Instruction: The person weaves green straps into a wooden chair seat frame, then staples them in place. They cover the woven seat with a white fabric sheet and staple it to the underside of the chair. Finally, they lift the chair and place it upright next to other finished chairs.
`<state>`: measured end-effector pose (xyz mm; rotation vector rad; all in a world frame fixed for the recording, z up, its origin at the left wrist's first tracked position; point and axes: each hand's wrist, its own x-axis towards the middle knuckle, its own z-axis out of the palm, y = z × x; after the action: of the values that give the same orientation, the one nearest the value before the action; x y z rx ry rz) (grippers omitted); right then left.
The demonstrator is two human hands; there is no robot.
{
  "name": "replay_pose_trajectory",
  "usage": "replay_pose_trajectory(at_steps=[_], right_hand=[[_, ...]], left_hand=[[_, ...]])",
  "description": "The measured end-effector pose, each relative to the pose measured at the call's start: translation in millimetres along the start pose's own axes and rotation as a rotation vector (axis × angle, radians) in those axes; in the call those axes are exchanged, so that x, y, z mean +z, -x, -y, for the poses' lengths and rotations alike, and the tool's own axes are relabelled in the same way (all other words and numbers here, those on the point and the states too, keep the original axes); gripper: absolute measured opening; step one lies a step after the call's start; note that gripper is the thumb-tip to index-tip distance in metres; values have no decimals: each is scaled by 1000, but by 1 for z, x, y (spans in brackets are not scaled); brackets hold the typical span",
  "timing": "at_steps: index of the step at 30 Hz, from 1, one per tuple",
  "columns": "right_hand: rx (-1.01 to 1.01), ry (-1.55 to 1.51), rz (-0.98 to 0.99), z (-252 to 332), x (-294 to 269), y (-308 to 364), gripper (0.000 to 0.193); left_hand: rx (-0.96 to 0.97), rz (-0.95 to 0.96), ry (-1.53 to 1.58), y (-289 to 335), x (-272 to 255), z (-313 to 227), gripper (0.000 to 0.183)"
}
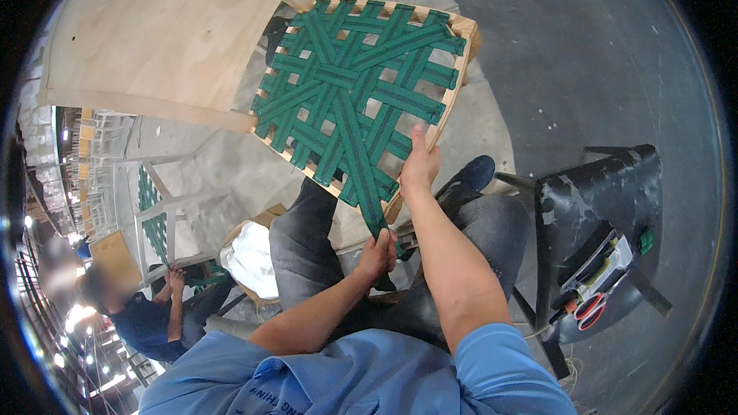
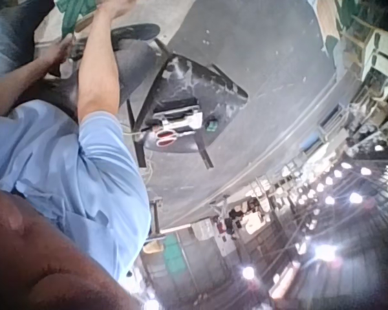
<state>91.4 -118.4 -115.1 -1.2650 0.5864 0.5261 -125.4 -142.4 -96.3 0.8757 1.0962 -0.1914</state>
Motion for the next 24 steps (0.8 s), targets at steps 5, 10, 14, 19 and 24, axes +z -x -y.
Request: replay_pose_trajectory(at_steps=[5, 10, 14, 19, 24], right_hand=[[68, 63, 14, 7, 2, 1, 59], [-284, 512, -231, 24, -21, -7, 69], [-581, 452, 42, 119, -90, 19, 49], [-636, 1158, -718, 241, -331, 89, 44], [-116, 1251, -639, 222, -418, 79, 53]], left_hand=[[81, -4, -169, -14, -7, -9, 36], [274, -1, -486, -31, -8, 5, 42], [258, -118, -366, -34, -28, 4, 47], [249, -149, -429, -37, -7, 12, 50], [348, -162, -491, -29, -12, 6, 47]])
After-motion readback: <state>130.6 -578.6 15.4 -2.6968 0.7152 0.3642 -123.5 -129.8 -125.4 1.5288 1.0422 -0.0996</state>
